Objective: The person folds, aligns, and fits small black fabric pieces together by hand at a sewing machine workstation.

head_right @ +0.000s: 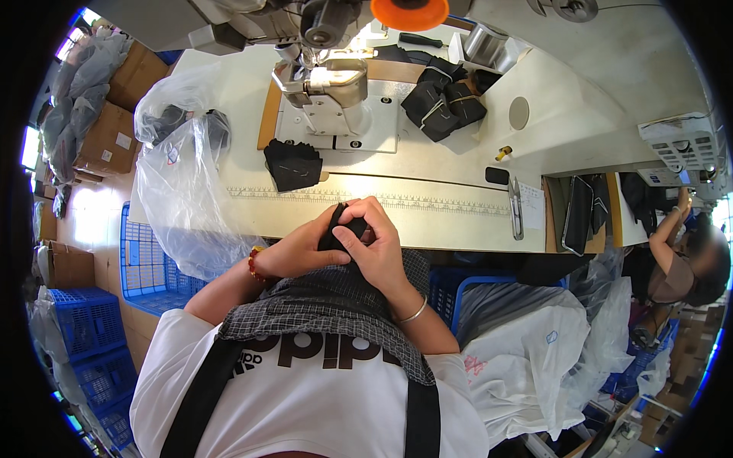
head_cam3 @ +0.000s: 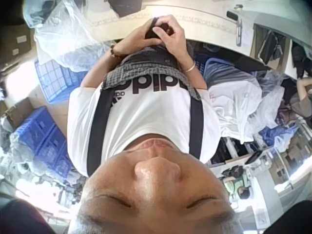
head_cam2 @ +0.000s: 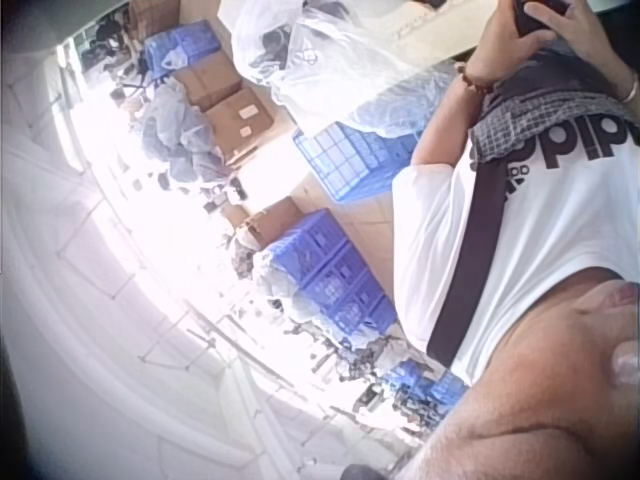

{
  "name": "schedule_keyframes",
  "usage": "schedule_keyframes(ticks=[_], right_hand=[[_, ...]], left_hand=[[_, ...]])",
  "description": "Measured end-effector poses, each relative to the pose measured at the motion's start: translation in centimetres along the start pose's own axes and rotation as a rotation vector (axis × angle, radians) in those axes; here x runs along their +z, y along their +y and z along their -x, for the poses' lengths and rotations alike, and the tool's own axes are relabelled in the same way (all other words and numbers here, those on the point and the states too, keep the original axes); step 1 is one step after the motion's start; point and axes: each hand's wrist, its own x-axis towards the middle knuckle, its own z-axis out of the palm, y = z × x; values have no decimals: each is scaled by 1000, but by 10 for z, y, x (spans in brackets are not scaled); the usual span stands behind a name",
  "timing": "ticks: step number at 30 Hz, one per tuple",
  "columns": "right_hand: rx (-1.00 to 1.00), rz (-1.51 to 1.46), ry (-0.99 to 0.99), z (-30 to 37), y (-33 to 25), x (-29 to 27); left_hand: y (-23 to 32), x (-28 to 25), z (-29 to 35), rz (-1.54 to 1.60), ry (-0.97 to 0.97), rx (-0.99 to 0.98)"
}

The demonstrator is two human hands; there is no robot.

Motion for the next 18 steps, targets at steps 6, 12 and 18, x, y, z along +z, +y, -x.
schedule_keyframes(ticks=[6,12,18], right_hand=[[25,-60,-6,0,2,1],[45,-66,-16,0,0,-1],[68,-88,-4,1,3,0]], left_hand=[[2,3,0,24,7,13],[1,-1,4,28,-27,-31],[-6,-1,6,591,-56,-137]])
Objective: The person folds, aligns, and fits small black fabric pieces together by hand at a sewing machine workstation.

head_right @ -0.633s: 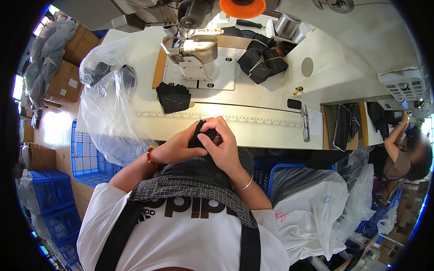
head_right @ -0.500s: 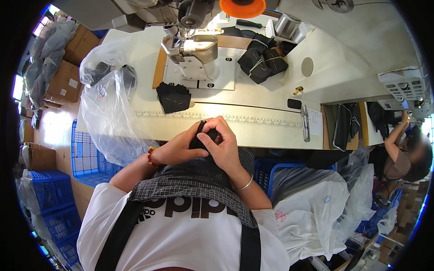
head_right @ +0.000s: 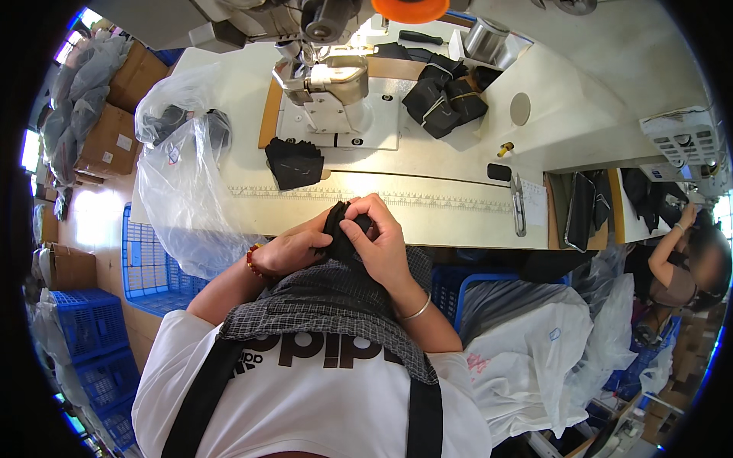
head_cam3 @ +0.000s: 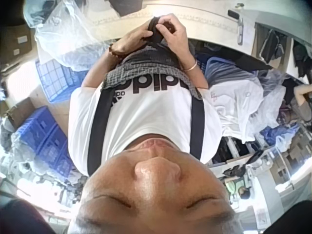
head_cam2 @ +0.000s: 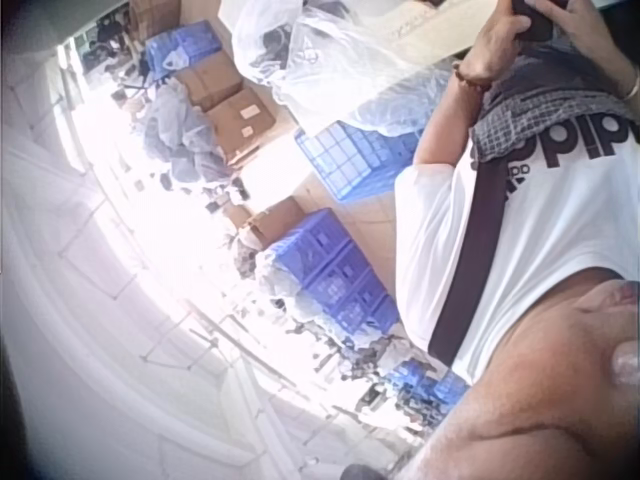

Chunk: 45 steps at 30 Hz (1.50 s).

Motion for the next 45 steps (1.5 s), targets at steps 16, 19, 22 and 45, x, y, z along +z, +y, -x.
schedule_keyframes(ticks=[16,19,22,45], right_hand=[[-71,92,9,-2,-9,3],[-79,81,6,-2,-4,3],[-60,52,4,-2,-5,4],[-20,47,-7,0,-6,1]], left_hand=[[-10,-8,1,43,-84,38],[-6,-8,1,-128,-107,110],[-2,-6,2,-268,-100,142],[-2,4,-2,-472,57,230]])
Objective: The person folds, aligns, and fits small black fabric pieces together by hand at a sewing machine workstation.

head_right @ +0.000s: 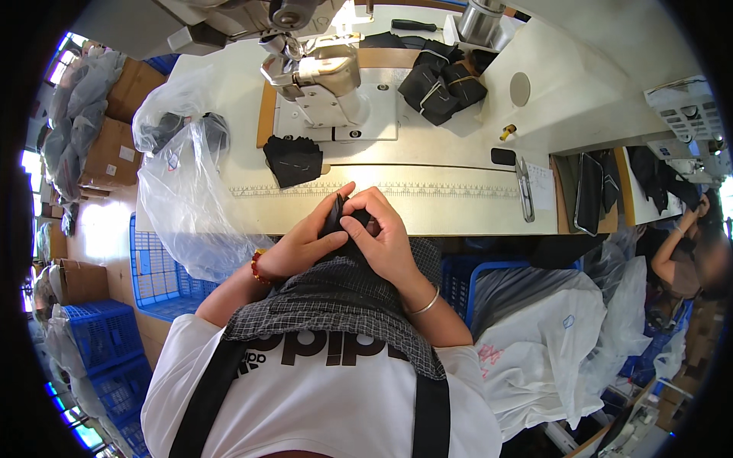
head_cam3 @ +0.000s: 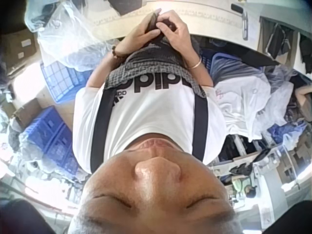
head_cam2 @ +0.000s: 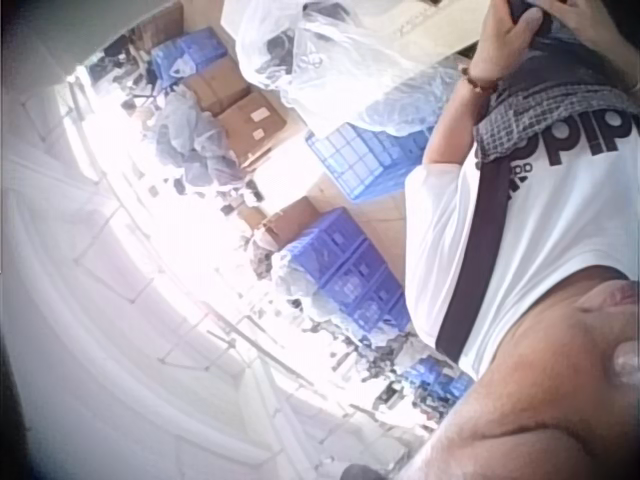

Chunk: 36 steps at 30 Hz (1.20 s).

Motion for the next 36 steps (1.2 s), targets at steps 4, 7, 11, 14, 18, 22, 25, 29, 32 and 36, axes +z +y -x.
schedule_keyframes(ticks=[4,7,11,14,18,22,25,29,32,36], right_hand=[[1,-3,-7,0,0,-2],[0,-14,3,0,3,-3],[-9,-12,-1,0,-6,-4],[49,5,-39,0,-11,-3],[37,-9,-31,0,-9,-5],[27,16,-38,-2,-11,-5],[33,-23,-34,-3,-11,-4],[58,-1,-51,-1,-10,-5],[87,-89,3,0,-13,3],[14,-40,52,1,-13,6]], left_hand=[[7,3,-1,-107,62,-66],[14,3,-2,-50,59,-137],[4,1,-1,106,32,-142],[2,0,2,104,18,-79],[3,-2,1,175,-39,-150],[1,-3,2,198,-67,-152],[8,-3,2,163,-81,-153],[12,-3,2,268,-79,-217],[-7,-6,5,290,-107,-211],[-8,-5,5,283,-98,-169]])
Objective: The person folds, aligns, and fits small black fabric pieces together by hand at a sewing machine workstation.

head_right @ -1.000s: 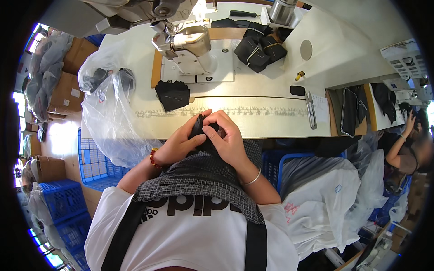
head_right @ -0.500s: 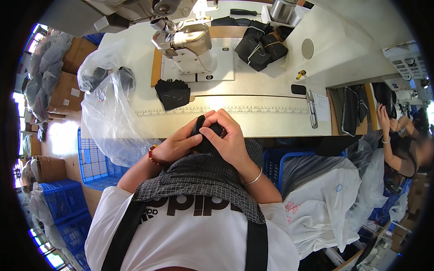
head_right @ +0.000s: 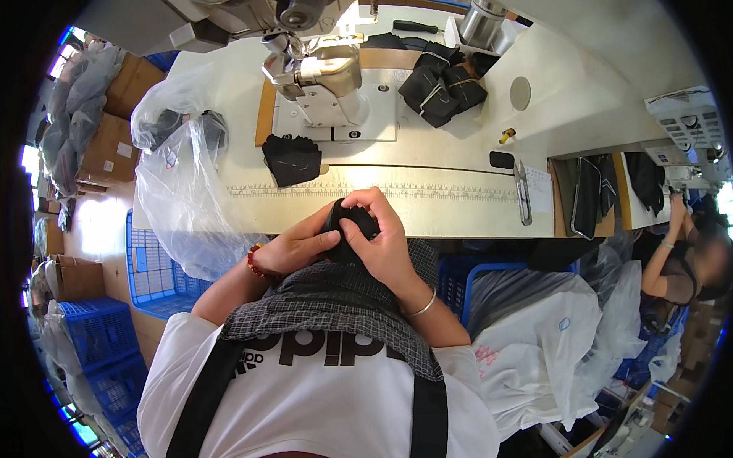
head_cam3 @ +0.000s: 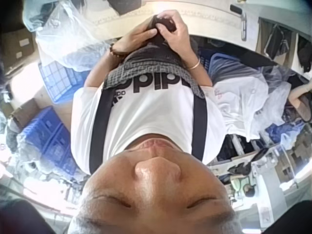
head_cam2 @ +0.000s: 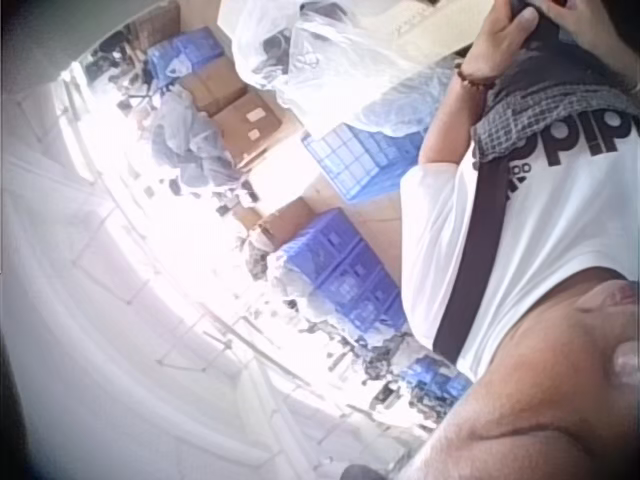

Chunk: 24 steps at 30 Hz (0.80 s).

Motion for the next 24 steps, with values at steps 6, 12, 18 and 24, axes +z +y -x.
schedule_keyframes(ticks=[6,12,18,24], right_hand=[[-120,110,-49,-3,0,-4],[-57,96,-70,-2,1,-8],[-8,-27,0,0,-2,1],[-109,101,-42,-3,-1,-3]], left_hand=[[5,-1,1,47,-45,-64],[5,-1,-1,-45,-39,16],[-2,-2,-1,14,-46,18],[-2,-4,-1,-65,-46,39]])
